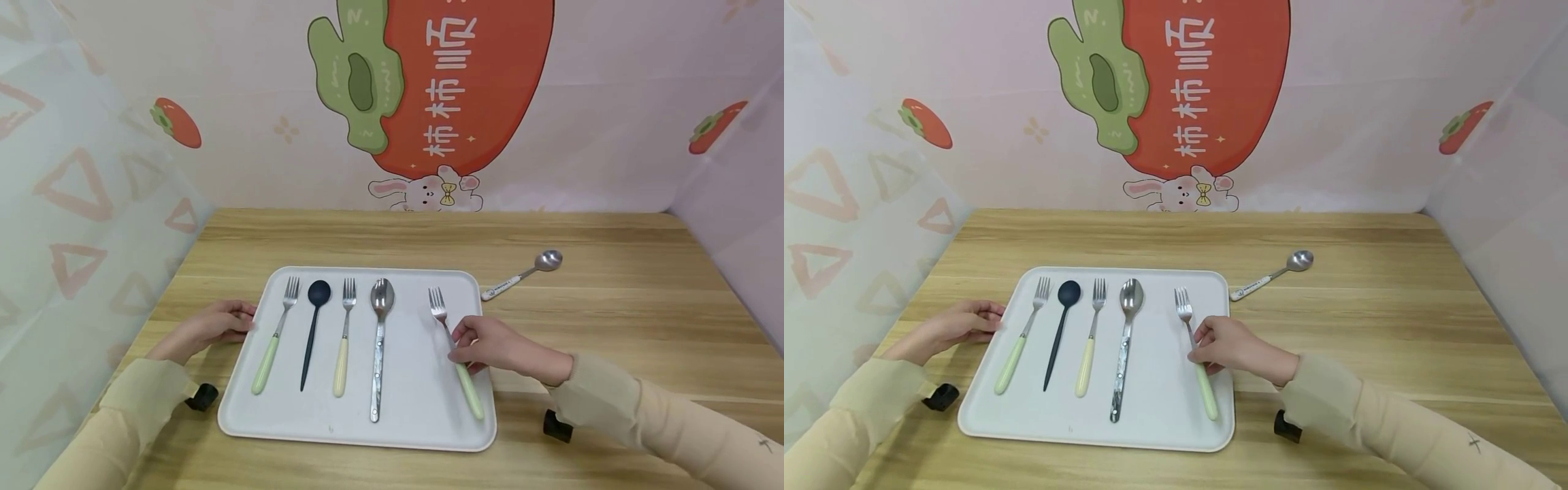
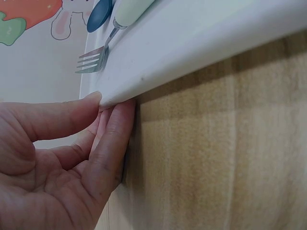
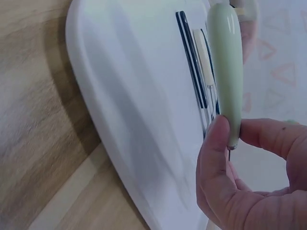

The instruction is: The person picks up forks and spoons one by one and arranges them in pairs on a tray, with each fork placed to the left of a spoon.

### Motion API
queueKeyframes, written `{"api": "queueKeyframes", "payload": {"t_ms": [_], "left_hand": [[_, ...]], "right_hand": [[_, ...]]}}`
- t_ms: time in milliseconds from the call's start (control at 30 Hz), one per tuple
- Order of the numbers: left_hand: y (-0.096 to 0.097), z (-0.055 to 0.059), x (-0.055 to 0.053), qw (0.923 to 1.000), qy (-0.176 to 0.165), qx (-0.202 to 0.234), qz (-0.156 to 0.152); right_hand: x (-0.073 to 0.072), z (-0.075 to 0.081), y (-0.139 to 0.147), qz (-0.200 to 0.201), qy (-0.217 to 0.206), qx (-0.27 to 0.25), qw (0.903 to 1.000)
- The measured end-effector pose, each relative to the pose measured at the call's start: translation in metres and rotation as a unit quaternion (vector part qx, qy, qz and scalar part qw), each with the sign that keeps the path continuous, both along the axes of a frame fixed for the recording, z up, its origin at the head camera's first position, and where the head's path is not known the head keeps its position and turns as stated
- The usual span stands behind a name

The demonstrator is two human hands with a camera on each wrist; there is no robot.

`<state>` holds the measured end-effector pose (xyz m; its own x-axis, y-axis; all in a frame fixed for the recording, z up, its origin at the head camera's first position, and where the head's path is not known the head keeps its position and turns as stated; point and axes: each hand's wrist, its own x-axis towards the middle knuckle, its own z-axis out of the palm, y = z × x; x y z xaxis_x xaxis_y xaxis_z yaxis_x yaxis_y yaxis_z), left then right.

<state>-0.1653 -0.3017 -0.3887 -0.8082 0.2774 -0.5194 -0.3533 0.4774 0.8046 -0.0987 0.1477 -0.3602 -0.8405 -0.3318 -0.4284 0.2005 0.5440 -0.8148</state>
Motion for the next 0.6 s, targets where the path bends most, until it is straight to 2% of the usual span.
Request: {"api": "queueKeyframes", "payload": {"t_ms": [200, 600], "left_hand": [[0.0, 0.001, 0.001, 1.0, 0.001, 0.001, -0.003], [0.0, 0.0, 0.0, 1.0, 0.001, 0.0, -0.004]], "right_hand": [[-0.003, -0.004, -0.014, -0.034, -0.006, -0.017, 0.9992], [-0.008, -0.013, -0.036, -0.063, -0.015, -0.032, 0.9974]]}}
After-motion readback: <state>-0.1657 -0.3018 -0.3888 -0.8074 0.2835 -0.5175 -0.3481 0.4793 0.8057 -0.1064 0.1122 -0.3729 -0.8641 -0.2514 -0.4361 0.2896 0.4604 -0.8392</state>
